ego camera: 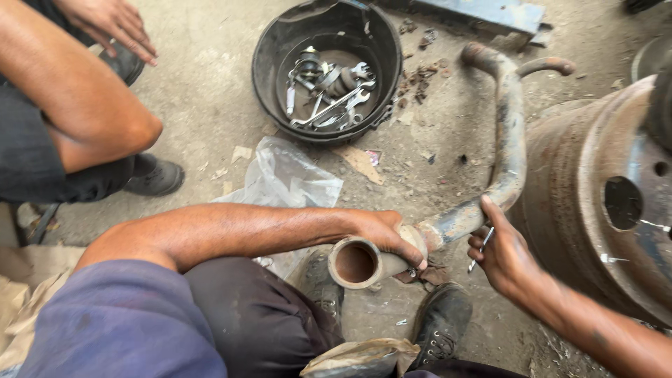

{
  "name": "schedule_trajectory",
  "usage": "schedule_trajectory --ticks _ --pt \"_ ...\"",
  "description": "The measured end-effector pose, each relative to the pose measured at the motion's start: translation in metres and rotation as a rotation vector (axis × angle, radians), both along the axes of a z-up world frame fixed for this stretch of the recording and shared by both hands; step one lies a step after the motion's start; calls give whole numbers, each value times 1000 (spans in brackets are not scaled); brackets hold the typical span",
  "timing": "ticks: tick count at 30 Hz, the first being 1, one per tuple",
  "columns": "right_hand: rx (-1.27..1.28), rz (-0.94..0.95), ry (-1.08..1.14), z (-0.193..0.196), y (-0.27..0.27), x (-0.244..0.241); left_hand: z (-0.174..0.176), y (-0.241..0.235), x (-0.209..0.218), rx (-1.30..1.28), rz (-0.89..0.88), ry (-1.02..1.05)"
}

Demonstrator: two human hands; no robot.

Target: The person sits on the ground and uses a wrench to tighten a hose clamp on a curved metal pipe. They repeatedly adjust the clamp and reposition the pipe while working.

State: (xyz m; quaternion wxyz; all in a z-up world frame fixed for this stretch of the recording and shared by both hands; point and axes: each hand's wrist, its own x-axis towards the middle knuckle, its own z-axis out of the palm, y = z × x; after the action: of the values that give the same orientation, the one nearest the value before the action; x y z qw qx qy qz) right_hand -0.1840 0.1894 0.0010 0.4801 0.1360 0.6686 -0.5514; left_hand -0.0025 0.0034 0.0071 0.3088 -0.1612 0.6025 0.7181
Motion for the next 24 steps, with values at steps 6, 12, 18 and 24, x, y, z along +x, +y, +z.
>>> schedule_trajectory --ticks 6,12,18,24 --pt "-39 19 -52 -8 -16 -37 14 3 -2 46 13 -10" --pt "-102 39 -82 -3 -10 -44 28 10 2 -14 -5 2" --pt "-191 79 -4 13 -30 -55 36 3 2 -13 38 130" --pt "-145 165 -10 -7 -87 -96 29 -20 -26 -303 89 16"
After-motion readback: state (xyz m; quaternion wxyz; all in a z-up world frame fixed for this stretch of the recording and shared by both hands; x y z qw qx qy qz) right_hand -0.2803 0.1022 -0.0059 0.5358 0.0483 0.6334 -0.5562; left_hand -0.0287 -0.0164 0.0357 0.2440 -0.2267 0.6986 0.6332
